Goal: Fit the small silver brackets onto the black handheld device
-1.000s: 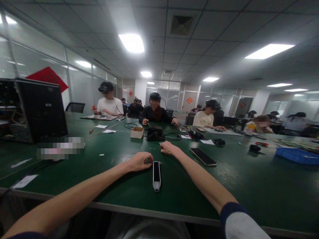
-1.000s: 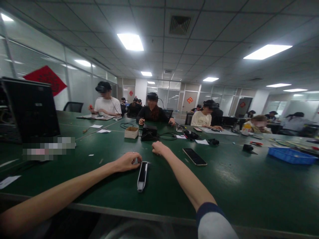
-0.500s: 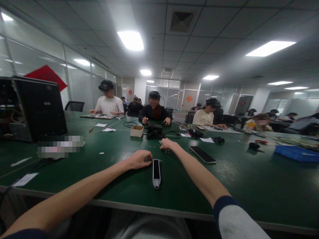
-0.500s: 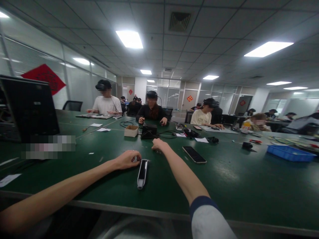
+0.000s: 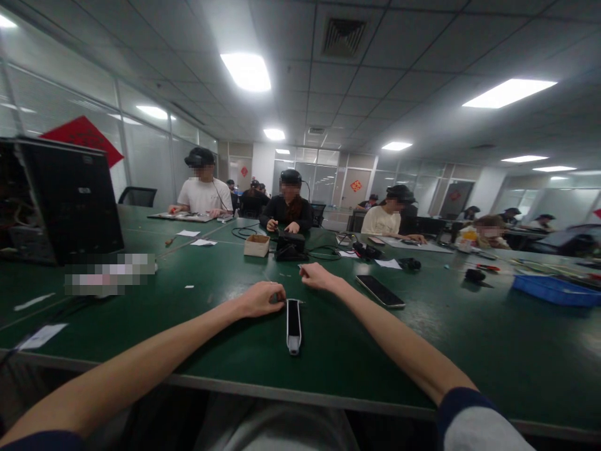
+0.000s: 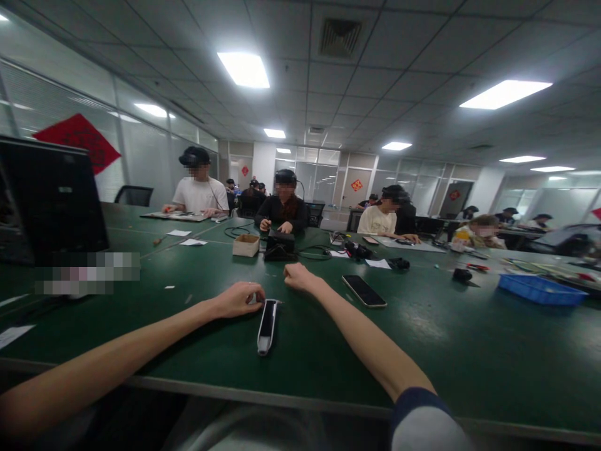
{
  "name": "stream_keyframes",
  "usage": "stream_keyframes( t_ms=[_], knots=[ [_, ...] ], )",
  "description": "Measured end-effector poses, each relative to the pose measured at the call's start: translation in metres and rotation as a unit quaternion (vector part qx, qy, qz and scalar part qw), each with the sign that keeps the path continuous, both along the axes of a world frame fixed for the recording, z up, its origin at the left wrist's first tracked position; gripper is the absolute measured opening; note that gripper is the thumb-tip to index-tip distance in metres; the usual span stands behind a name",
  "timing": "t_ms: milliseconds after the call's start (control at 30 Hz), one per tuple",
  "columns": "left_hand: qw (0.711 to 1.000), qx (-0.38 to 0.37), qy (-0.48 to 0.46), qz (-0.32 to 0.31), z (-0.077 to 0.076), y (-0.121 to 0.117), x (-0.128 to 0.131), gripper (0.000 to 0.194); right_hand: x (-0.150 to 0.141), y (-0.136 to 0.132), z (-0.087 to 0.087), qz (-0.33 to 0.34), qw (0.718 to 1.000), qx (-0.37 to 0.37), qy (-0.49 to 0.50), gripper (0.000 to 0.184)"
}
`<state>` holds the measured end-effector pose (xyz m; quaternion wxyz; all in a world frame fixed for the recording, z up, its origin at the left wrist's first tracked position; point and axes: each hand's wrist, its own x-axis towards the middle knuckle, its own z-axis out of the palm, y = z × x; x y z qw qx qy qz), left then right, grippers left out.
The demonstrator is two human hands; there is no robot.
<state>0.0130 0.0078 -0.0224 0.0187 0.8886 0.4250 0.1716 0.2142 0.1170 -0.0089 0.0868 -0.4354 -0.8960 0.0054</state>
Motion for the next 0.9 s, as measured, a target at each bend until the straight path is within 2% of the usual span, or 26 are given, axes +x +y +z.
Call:
stream_keyframes(
  t_ms=[133, 233, 333, 600, 900],
  knots=[
    [1.000, 0.007, 0.000, -0.005, -0.001, 0.001, 0.000, 0.020, 0.024, -0.038, -0.007, 0.086, 0.993, 0.049, 0.070, 0.021],
    [1.000, 0.002, 0.006, 0.008, 0.001, 0.000, 0.000, 0.023, 0.036, -0.063, -0.016, 0.121, 0.984, 0.028, 0.128, 0.020],
    [1.000, -0.001, 0.021, 0.016, 0.003, -0.003, 0.001, 0.022, 0.038, -0.078, -0.023, 0.120, 0.977, -0.007, 0.176, 0.018],
    [1.000, -0.002, 0.030, 0.005, 0.002, -0.001, 0.001, 0.019, 0.034, -0.089, -0.023, 0.091, 0.967, -0.056, 0.231, 0.020],
    [0.999, 0.015, 0.045, 0.004, 0.001, -0.001, 0.002, 0.019, 0.043, -0.083, -0.027, 0.115, 0.956, -0.098, 0.250, 0.022]
  ],
)
